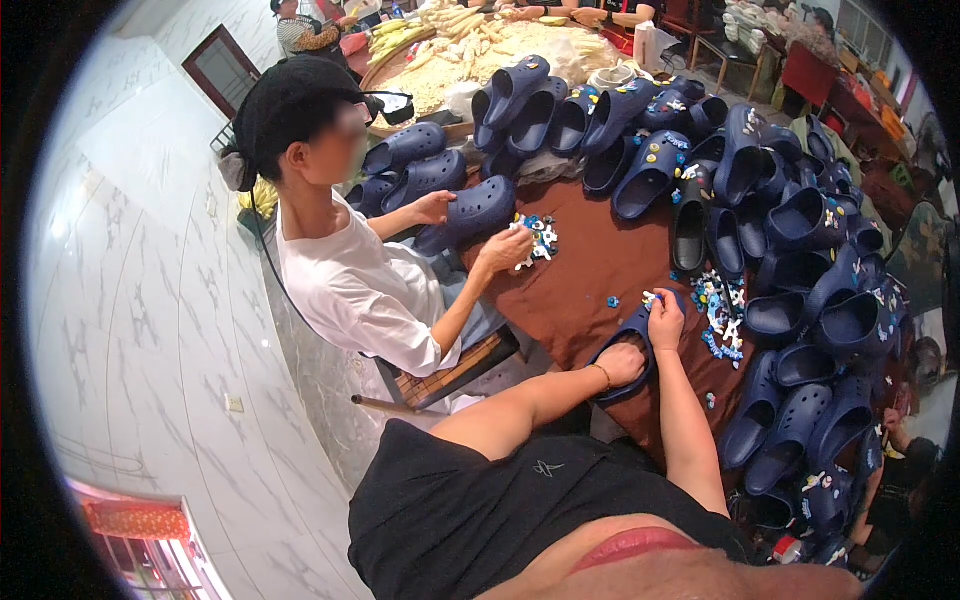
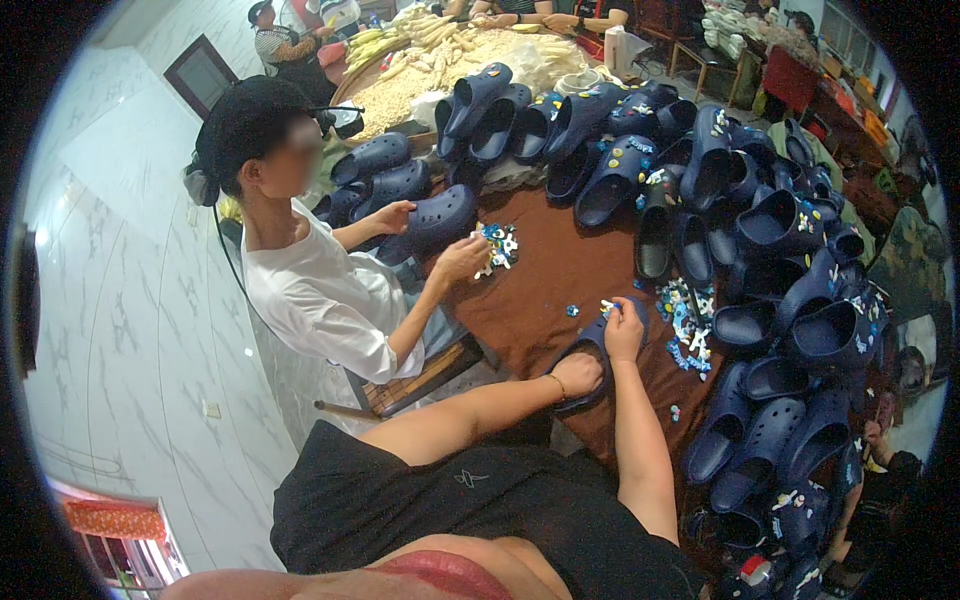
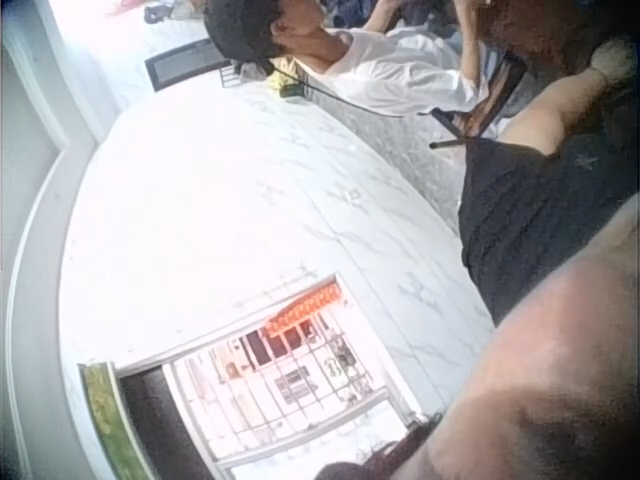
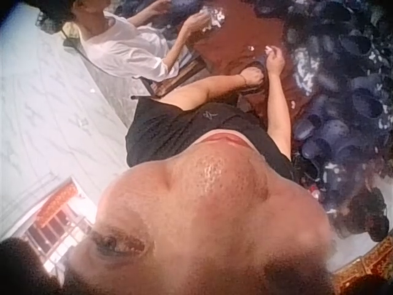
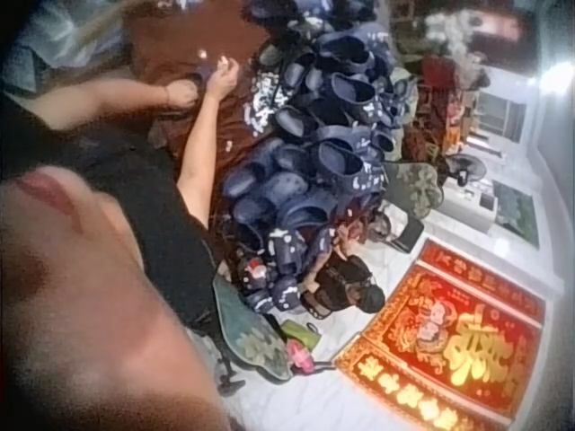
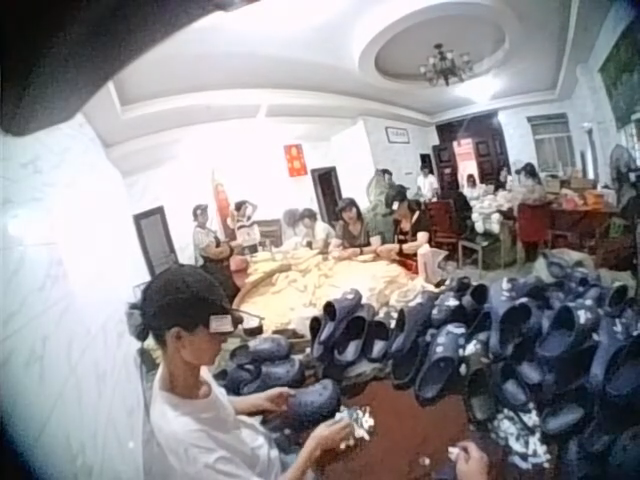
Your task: Pressing decorative charms into the holes of foam clogs.
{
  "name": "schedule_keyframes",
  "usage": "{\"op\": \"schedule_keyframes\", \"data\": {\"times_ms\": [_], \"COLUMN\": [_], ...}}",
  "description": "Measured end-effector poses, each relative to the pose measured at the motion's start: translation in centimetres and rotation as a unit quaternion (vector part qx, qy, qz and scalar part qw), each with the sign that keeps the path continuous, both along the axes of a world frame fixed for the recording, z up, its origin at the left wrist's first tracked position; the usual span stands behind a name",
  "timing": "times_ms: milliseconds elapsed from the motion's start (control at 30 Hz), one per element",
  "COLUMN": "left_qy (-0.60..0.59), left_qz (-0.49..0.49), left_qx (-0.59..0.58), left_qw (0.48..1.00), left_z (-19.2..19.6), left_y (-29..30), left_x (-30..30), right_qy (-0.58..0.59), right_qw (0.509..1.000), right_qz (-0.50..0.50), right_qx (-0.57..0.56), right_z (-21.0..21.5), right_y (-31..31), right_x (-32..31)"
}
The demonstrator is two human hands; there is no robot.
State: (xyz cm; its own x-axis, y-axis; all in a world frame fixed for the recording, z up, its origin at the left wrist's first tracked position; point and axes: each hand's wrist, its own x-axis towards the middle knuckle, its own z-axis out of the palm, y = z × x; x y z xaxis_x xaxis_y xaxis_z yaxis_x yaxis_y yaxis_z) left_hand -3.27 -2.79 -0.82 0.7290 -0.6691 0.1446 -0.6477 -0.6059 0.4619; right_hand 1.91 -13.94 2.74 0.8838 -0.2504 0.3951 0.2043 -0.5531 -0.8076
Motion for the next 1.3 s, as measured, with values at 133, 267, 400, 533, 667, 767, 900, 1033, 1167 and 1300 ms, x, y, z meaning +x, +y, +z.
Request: {"op": "schedule_keyframes", "data": {"times_ms": [133,267,400,533,667,767,900,1033,1167,1300], "left_qy": [0.0,-0.007,-0.005,0.008,0.007,-0.014,-0.019,-0.042,-0.042,-0.023], "left_qz": [0.003,-0.004,0.002,-0.006,-0.014,-0.003,-0.002,-0.007,-0.01,-0.003], "left_qx": [0.002,0.023,-0.003,0.009,0.006,-0.001,-0.004,-0.025,-0.021,-0.015], "left_qw": [1.0,1.0,1.0,1.0,1.0,1.0,1.0,0.999,0.999,1.0], "left_z": [0.3,0.4,0.5,0.5,0.2,0.0,-0.1,0.3,0.3,0.2], "left_y": [0.1,0.1,0.2,0.2,0.2,0.1,0.1,0.3,0.2,0.2], "left_x": [-0.1,-0.1,-0.2,-0.2,-0.1,-0.2,-0.2,-0.3,-0.3,-0.3], "right_qy": [-0.003,0.0,0.004,0.018,0.032,0.015,0.013,-0.004,0.003,0.013], "right_qw": [1.0,1.0,1.0,1.0,0.999,1.0,1.0,1.0,1.0,1.0], "right_qz": [0.0,-0.002,0.006,0.008,0.005,0.011,0.011,0.013,0.015,0.015], "right_qx": [0.0,-0.002,-0.004,-0.002,-0.006,-0.014,-0.008,-0.017,-0.005,-0.008], "right_z": [0.2,0.6,0.4,0.9,1.0,0.8,0.8,1.0,1.1,1.3], "right_y": [0.1,0.3,0.2,0.4,0.4,0.2,0.2,0.3,0.3,0.4], "right_x": [0.0,-0.3,-0.2,-0.5,-0.5,-0.4,-0.4,-0.4,-0.4,-0.5]}}
